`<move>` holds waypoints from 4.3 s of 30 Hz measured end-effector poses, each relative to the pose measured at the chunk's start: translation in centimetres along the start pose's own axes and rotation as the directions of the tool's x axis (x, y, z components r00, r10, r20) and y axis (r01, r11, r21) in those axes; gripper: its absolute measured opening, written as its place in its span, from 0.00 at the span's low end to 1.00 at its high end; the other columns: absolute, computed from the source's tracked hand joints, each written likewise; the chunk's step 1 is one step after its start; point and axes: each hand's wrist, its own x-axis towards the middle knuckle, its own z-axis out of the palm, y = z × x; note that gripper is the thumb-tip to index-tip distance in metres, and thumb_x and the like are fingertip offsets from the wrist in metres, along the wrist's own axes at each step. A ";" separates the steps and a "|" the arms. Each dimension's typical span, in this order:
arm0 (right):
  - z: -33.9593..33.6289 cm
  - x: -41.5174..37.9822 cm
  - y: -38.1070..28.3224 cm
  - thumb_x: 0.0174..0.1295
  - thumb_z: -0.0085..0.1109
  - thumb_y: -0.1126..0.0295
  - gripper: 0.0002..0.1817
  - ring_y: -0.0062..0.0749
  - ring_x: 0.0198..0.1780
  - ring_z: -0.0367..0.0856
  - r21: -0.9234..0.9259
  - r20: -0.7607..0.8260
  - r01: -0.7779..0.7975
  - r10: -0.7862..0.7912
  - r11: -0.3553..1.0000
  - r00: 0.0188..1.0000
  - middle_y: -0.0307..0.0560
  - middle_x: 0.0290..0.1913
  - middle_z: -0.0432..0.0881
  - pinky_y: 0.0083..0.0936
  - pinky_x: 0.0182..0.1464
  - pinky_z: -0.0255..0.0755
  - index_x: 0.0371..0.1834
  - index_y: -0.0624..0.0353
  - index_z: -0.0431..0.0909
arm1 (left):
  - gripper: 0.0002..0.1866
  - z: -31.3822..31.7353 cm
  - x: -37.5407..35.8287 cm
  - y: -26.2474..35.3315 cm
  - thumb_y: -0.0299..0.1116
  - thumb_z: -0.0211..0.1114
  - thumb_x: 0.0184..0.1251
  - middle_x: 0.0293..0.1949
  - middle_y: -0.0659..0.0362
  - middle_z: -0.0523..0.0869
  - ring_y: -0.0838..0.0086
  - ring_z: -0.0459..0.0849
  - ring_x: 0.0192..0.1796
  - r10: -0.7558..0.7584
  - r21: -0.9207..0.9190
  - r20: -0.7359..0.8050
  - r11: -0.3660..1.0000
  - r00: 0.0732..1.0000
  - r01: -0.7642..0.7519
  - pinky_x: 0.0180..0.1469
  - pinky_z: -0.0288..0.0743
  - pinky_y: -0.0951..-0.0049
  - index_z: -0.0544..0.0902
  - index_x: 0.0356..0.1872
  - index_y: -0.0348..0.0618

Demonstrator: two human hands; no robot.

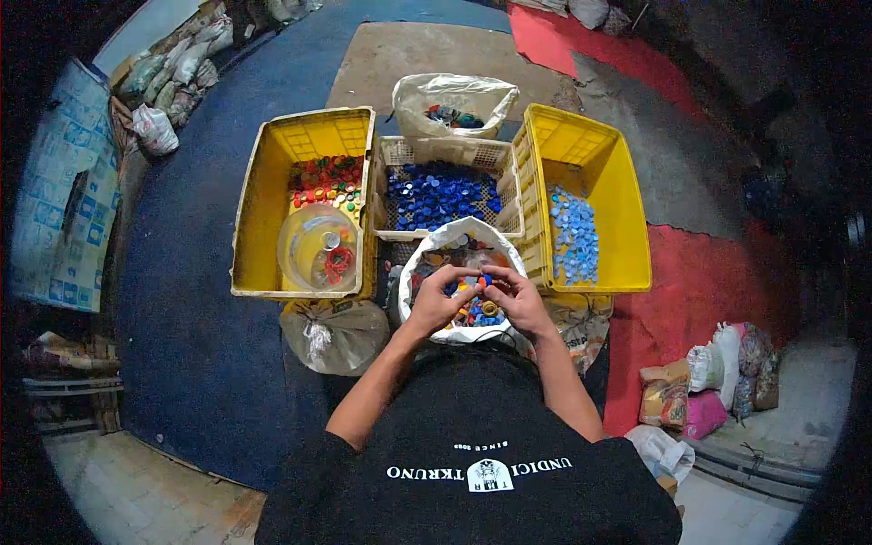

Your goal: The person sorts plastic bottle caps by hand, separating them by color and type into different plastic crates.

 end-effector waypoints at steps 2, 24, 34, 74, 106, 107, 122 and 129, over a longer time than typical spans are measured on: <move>-0.1 -0.3 0.2 0.64 0.62 0.70 0.23 0.25 0.53 0.78 0.014 -0.005 0.011 -0.011 1.000 1.000 0.44 0.53 0.79 0.24 0.57 0.72 0.61 0.64 0.71 | 0.14 -0.2 0.0 0.9 0.34 0.72 0.58 0.32 0.56 0.83 0.72 0.81 0.36 0.029 0.051 -0.014 0.998 0.999 -0.029 0.41 0.73 0.73 0.86 0.43 0.42; -0.2 1.5 1.6 0.65 0.62 0.67 0.19 0.21 0.46 0.79 -0.076 -0.106 -0.037 0.029 0.996 0.994 0.42 0.47 0.82 0.21 0.49 0.74 0.56 0.64 0.77 | 0.10 -0.1 1.0 -3.4 0.26 0.63 0.55 0.36 0.59 0.82 0.78 0.78 0.40 -0.012 -0.034 0.285 0.999 0.958 0.022 0.47 0.73 0.75 0.78 0.39 0.38; -0.6 1.5 2.1 0.65 0.60 0.72 0.21 0.23 0.52 0.78 -0.078 -0.109 -0.021 0.012 0.997 0.994 0.45 0.53 0.80 0.20 0.55 0.73 0.60 0.65 0.73 | 0.17 0.9 2.3 -2.7 0.40 0.67 0.62 0.31 0.52 0.84 0.69 0.83 0.33 -0.071 0.082 -0.086 0.994 0.994 0.078 0.39 0.74 0.69 0.81 0.46 0.40; -2.5 1.3 2.7 0.68 0.59 0.65 0.19 0.20 0.47 0.78 -0.124 0.031 -0.140 0.145 0.982 0.989 0.42 0.48 0.83 0.20 0.51 0.73 0.58 0.63 0.78 | 0.19 1.6 1.2 -2.9 0.49 0.71 0.53 0.31 0.51 0.87 0.61 0.87 0.33 -0.087 0.324 -0.006 0.942 0.996 0.084 0.37 0.78 0.66 0.86 0.35 0.42; -4.1 2.3 2.6 0.64 0.61 0.71 0.18 0.23 0.47 0.81 -0.268 -0.179 -0.017 -0.033 0.963 0.983 0.46 0.47 0.84 0.21 0.48 0.75 0.57 0.62 0.78 | 0.14 3.0 2.5 -6.6 0.49 0.57 0.65 0.25 0.69 0.69 0.80 0.67 0.24 -0.661 -0.394 0.106 0.659 0.743 0.641 0.26 0.61 0.75 0.74 0.36 0.51; -4.0 2.2 2.6 0.64 0.61 0.71 0.19 0.23 0.46 0.81 -0.278 -0.208 -0.046 -0.013 0.960 0.978 0.46 0.45 0.85 0.21 0.48 0.75 0.57 0.62 0.77 | 0.14 3.0 2.4 -6.6 0.49 0.57 0.65 0.25 0.69 0.69 0.80 0.67 0.24 -0.664 -0.393 0.109 0.655 0.740 0.646 0.26 0.61 0.75 0.74 0.36 0.51; 2.8 0.6 1.8 0.57 0.65 0.68 0.19 0.43 0.54 0.81 -0.686 -0.022 0.242 -0.352 0.686 0.936 0.54 0.52 0.81 0.33 0.54 0.75 0.52 0.59 0.79 | 0.15 -0.9 -2.3 -8.4 0.40 0.51 0.71 0.42 0.50 0.82 0.62 0.83 0.43 -0.603 -0.830 0.505 -0.145 0.617 0.538 0.49 0.81 0.59 0.77 0.47 0.40; -3.8 7.6 8.8 0.60 0.59 0.60 0.19 0.46 0.47 0.84 -0.787 -0.089 -0.200 0.215 0.584 0.973 0.58 0.47 0.83 0.38 0.50 0.75 0.49 0.62 0.80 | 0.13 -3.4 -3.5 -7.5 0.38 0.52 0.70 0.40 0.51 0.81 0.61 0.82 0.41 -0.742 -0.896 0.281 0.024 0.609 0.443 0.48 0.80 0.59 0.75 0.44 0.39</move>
